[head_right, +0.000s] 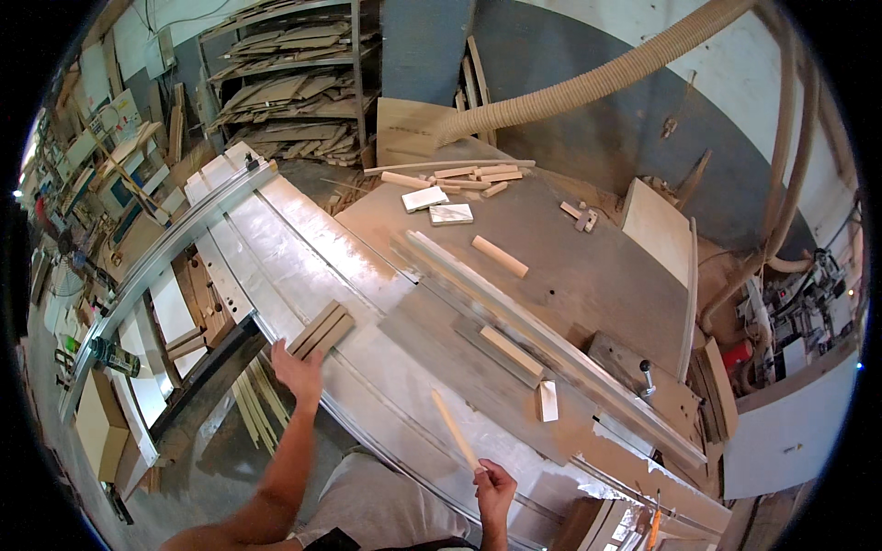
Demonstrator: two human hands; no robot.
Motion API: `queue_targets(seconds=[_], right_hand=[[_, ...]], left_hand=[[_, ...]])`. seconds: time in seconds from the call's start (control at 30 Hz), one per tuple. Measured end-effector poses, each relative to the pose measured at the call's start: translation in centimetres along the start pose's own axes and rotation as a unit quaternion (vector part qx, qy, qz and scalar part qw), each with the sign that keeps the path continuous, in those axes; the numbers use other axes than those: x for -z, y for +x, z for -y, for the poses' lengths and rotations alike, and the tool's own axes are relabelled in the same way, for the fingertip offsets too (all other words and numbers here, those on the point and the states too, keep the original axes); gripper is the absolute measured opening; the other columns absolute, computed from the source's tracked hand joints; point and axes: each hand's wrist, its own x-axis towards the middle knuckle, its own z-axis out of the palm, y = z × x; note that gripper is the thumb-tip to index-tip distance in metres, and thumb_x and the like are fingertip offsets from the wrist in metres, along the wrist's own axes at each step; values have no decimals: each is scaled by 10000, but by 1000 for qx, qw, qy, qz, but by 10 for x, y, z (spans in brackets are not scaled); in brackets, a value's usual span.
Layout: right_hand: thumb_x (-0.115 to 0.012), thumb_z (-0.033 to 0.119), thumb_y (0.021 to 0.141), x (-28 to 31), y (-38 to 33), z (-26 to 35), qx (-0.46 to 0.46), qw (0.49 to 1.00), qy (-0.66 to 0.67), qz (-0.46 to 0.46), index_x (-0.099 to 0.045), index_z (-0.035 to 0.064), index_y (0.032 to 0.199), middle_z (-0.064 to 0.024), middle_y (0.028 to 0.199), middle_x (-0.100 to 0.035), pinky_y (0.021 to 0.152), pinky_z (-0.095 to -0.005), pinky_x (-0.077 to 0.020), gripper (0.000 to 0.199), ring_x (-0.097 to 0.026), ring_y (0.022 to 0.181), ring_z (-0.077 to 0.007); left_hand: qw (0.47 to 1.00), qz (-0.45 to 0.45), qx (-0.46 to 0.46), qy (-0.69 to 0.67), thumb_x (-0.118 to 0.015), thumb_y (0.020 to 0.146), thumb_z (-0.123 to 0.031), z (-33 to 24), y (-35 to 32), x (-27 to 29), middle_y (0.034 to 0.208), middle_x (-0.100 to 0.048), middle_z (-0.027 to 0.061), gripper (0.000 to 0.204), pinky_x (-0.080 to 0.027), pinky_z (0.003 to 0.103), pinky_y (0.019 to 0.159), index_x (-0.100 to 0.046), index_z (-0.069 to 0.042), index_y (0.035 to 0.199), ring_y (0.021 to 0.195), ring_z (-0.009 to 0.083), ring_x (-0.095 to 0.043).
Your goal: The person positions wood pieces on a sliding table saw, aligns them with a fence, and uses a wooden push stick to move the wood through the cutting area.
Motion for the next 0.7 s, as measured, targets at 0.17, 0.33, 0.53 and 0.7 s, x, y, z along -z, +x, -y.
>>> queue_targets(seconds=[0.17,0.33,0.53,0.7], right_hand=[[-666,65,888,1,2,6,-13,1000,-11,-6,-717,-16,1097,-67,683,-644,424,-234,-378,230,-500,478,-84],[-664,70,885,1,-1,5,-13,1000,9,-23,-718,-17,1097,-61,679,-641,422,-233,-378,235,-498,475,-84],[-664,75,889,-1,-4,-3,-18,999,14,-39,-717,-18,1097,-61,679,-641,419,-232,-379,234,-496,472,-83],[-665,78,896,-4,0,-4,-10,999,18,-38,-718,-13,1102,-62,682,-644,428,-228,-386,231,-502,481,-81]], left_hand=[[938,267,-128,181,-837,698,-366,-43,61,-9,1410,-495,207,932,-318,576,1119,-390,-8,1434,1348,370,-435],[908,347,-158,171,-845,685,-367,-36,88,-29,1328,-566,197,931,-431,507,1047,-400,-12,1422,1258,373,-525],[908,334,-193,162,-832,678,-366,-28,83,-39,1263,-601,209,896,-487,472,991,-425,-8,1393,1204,380,-559],[907,336,-196,161,-814,681,-378,-26,83,-35,1266,-600,211,882,-490,462,995,-433,-12,1387,1202,377,-561]])
